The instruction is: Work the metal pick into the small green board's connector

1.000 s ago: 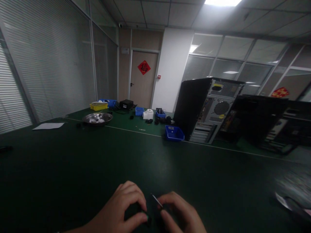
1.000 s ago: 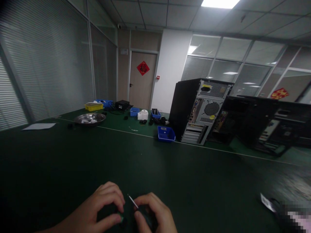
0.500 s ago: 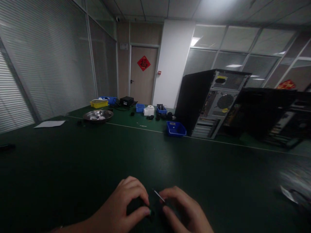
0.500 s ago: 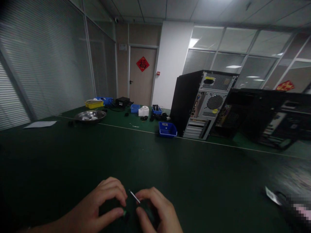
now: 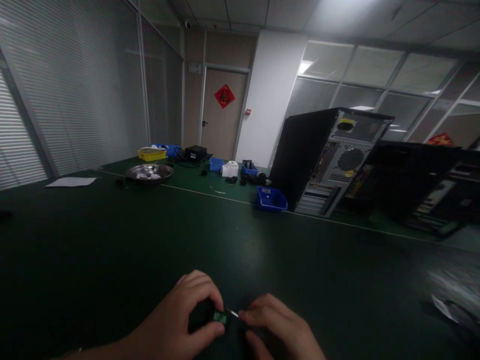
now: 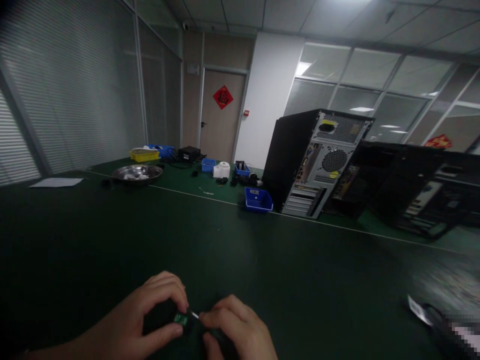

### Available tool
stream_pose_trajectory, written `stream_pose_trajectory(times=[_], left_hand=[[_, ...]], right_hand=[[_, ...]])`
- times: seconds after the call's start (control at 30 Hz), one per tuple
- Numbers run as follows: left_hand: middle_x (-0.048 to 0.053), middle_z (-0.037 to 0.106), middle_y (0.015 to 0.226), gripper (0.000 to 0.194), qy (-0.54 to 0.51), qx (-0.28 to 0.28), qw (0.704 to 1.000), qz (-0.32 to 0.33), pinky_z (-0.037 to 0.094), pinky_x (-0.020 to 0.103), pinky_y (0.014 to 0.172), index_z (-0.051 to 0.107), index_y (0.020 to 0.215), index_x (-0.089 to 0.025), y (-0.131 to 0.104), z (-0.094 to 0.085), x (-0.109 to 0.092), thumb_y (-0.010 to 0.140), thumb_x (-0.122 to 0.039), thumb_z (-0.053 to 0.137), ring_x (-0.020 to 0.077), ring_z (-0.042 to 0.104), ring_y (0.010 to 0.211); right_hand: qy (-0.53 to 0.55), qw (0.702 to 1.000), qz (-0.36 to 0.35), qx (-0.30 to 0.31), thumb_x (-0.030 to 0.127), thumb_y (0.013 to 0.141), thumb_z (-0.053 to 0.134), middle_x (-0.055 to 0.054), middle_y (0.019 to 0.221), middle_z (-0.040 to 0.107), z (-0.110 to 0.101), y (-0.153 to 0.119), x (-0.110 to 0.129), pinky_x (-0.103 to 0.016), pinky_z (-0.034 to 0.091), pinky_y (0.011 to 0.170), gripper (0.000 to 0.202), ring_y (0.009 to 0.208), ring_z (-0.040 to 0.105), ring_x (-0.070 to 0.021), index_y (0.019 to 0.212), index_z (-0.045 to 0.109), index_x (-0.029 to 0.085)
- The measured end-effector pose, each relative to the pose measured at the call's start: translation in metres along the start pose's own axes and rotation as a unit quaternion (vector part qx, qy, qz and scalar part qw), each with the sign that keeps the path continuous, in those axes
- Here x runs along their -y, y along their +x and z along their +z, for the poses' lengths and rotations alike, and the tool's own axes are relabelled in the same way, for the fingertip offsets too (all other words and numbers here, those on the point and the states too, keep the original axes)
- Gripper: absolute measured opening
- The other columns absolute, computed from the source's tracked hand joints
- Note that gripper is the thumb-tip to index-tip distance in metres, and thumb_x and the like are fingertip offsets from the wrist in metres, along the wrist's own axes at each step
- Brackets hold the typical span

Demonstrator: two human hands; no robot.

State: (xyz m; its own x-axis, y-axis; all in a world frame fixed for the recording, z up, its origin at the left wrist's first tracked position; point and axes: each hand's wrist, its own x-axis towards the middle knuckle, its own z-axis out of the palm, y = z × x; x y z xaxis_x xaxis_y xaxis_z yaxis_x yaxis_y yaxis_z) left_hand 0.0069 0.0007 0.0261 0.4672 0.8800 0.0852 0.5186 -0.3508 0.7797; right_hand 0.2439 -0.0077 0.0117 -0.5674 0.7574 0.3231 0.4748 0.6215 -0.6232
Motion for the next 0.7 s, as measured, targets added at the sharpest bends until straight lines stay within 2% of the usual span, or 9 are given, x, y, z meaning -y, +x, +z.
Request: stream_pose_trajectory(times=[0.17, 0.23, 0.37, 0.43, 0.57, 0.7], left_hand=[[0.000, 0.067, 0.090, 0.009, -0.046, -0.023, 0.998, -0.037, 0.045, 0.032, 0.078, 0.067, 0.093, -0.021, -0.002, -0.001, 0.002, 0.085, -0.025, 0.066, 0.0219, 0.061, 0.087], [-0.001, 0.066, 0.085, 0.009, -0.115, -0.023, 0.992, -0.047, 0.045, 0.030, 0.074, 0.066, 0.093, -0.021, -0.001, 0.001, 0.004, 0.085, -0.025, 0.066, 0.0202, 0.062, 0.082], [-0.001, 0.066, 0.086, 0.014, -0.312, -0.002, 0.949, -0.052, 0.048, 0.030, 0.074, 0.063, 0.096, -0.019, 0.001, 0.005, 0.009, 0.083, -0.019, 0.068, 0.0185, 0.064, 0.083], [0.000, 0.067, 0.089, 0.015, -0.365, -0.004, 0.930, -0.048, 0.048, 0.031, 0.079, 0.065, 0.094, -0.019, 0.003, 0.007, 0.012, 0.080, -0.016, 0.071, 0.0191, 0.064, 0.088], [0.001, 0.069, 0.090, 0.017, -0.407, -0.001, 0.913, -0.028, 0.046, 0.032, 0.083, 0.068, 0.089, -0.018, 0.007, 0.008, 0.018, 0.075, -0.013, 0.075, 0.0185, 0.064, 0.090], [0.001, 0.070, 0.085, 0.018, -0.431, 0.023, 0.902, -0.028, 0.048, 0.032, 0.076, 0.069, 0.089, -0.018, 0.008, 0.008, 0.022, 0.076, -0.026, 0.079, 0.0177, 0.066, 0.080]], right_hand=[[0.054, 0.998, -0.003, -0.038, 0.009, 0.087, 0.056, -0.008, 0.092, 0.071, -0.002, 0.002, 0.012, -0.026, 0.057, 0.072, 0.022, 0.084, 0.071, -0.0196, 0.100, 0.069, 0.022], [0.057, 0.997, -0.011, -0.042, 0.009, 0.087, 0.057, -0.008, 0.091, 0.072, -0.003, 0.003, 0.014, -0.026, 0.057, 0.072, 0.022, 0.084, 0.071, -0.0197, 0.100, 0.069, 0.022], [0.058, 0.997, -0.027, -0.033, 0.007, 0.087, 0.059, -0.006, 0.095, 0.072, -0.002, 0.002, 0.011, -0.024, 0.057, 0.077, 0.027, 0.088, 0.071, -0.0181, 0.105, 0.067, 0.025], [0.056, 0.997, -0.036, -0.036, 0.005, 0.086, 0.060, -0.005, 0.096, 0.072, 0.000, 0.001, 0.009, -0.023, 0.056, 0.077, 0.030, 0.088, 0.070, -0.0176, 0.107, 0.067, 0.026], [0.045, 0.996, -0.060, -0.039, 0.003, 0.084, 0.060, -0.006, 0.095, 0.071, 0.004, -0.002, 0.004, -0.023, 0.056, 0.075, 0.035, 0.086, 0.070, -0.0176, 0.111, 0.066, 0.025], [0.038, 0.997, -0.063, -0.026, 0.005, 0.086, 0.063, -0.006, 0.100, 0.070, 0.007, -0.007, -0.006, -0.023, 0.055, 0.079, 0.037, 0.090, 0.070, -0.0175, 0.115, 0.065, 0.027]])
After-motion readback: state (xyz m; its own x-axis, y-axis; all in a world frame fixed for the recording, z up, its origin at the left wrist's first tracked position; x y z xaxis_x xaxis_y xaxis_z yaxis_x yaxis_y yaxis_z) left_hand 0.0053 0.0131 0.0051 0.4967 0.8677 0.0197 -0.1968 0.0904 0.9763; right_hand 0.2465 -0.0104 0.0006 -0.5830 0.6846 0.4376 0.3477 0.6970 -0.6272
